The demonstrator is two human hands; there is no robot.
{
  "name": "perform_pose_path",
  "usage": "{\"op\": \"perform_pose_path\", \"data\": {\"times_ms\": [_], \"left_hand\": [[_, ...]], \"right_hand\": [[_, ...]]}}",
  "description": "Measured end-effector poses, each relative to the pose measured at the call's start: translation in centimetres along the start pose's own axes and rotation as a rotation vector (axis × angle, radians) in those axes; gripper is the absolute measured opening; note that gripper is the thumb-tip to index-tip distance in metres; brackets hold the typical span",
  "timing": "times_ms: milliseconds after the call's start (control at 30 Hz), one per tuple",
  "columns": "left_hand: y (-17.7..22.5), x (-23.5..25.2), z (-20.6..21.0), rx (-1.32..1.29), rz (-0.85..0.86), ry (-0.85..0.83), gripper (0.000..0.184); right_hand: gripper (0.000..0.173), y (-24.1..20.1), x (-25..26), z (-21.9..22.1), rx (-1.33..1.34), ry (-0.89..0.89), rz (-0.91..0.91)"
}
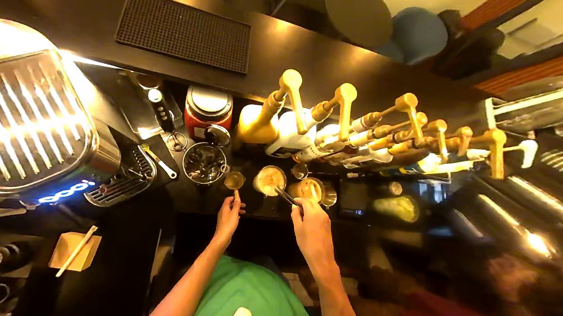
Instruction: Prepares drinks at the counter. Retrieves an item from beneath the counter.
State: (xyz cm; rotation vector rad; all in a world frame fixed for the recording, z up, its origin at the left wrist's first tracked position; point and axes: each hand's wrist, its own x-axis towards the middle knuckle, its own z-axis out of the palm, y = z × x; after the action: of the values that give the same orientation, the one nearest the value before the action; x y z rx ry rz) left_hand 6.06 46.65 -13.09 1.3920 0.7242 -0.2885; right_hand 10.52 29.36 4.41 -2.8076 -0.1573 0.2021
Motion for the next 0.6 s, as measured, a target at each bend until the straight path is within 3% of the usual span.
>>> {"op": "perform_pose_path", "data": {"times_ms": [600], "left_hand": [[-0.1,1.1,0.4,0.003,0.075,-0.012,0.041]], "right_hand": [[0.022,1.2,0.3,-2.1,0.054,0.0,-0.006]]}}
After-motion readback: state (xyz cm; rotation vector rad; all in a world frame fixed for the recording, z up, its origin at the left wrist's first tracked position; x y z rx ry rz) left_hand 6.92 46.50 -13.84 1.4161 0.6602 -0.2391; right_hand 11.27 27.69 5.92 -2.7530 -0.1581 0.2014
